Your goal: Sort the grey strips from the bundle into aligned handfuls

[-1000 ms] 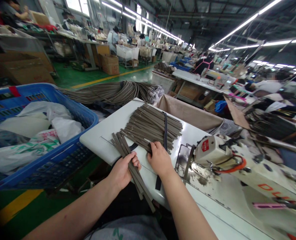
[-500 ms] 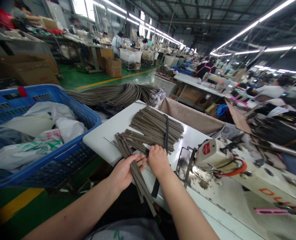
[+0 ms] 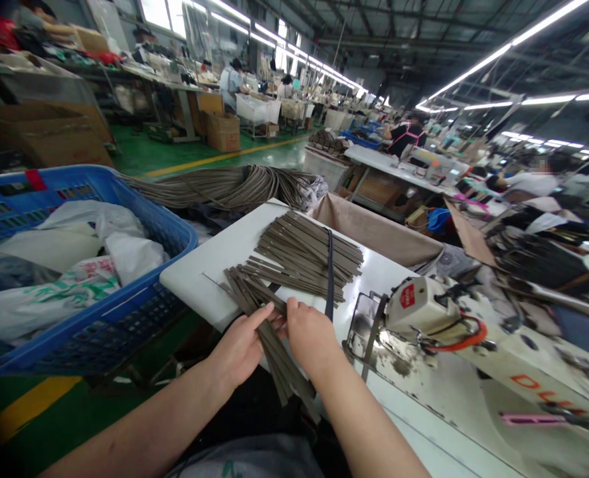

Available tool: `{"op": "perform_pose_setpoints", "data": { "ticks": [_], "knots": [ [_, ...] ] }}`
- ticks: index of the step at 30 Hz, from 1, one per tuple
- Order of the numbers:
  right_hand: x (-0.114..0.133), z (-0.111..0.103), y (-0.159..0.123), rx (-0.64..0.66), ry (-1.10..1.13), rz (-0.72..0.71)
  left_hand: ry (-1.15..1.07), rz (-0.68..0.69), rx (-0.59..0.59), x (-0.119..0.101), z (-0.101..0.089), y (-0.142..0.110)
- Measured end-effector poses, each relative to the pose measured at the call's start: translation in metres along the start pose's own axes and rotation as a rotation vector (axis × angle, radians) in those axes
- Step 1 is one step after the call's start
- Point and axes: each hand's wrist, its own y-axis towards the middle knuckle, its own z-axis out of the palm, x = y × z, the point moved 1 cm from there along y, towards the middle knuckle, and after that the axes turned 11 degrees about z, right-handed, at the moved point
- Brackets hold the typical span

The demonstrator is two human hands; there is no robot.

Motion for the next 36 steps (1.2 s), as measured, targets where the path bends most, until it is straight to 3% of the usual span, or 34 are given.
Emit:
{"op": "perform_pose_setpoints", "data": {
  "ticks": [4, 8, 11, 20, 27, 36],
  "knots": [
    [-0.012, -0.008, 0.005, 0.049, 0.293, -0.164, -0.011, 0.032, -0.094, 0.004, 0.002, 0.005],
    [-0.038, -0.001, 0.039, -0.2, 0.308, 0.024, -0.041, -0.012, -0.23, 0.007, 0.003, 0.005],
    [-0.051, 0.009, 0.062, -0.275, 0.269, 0.023, -0.018, 0.0, -0.228, 0.009, 0.003, 0.005],
    [-0.059, 0.023, 0.079, -0.204, 0.234, 0.054, 0.025, 0.043, -0.186, 0.011, 0.0, 0.006],
    [-0.066, 0.026, 0.081, -0.071, 0.284, 0.109, 0.037, 0.049, -0.183, 0.012, -0.002, 0.005],
    [-0.05, 0.021, 0.07, -0.185, 0.172, 0.107, 0.026, 0.043, -0.17, 0.01, -0.002, 0.004]
  ]
}}
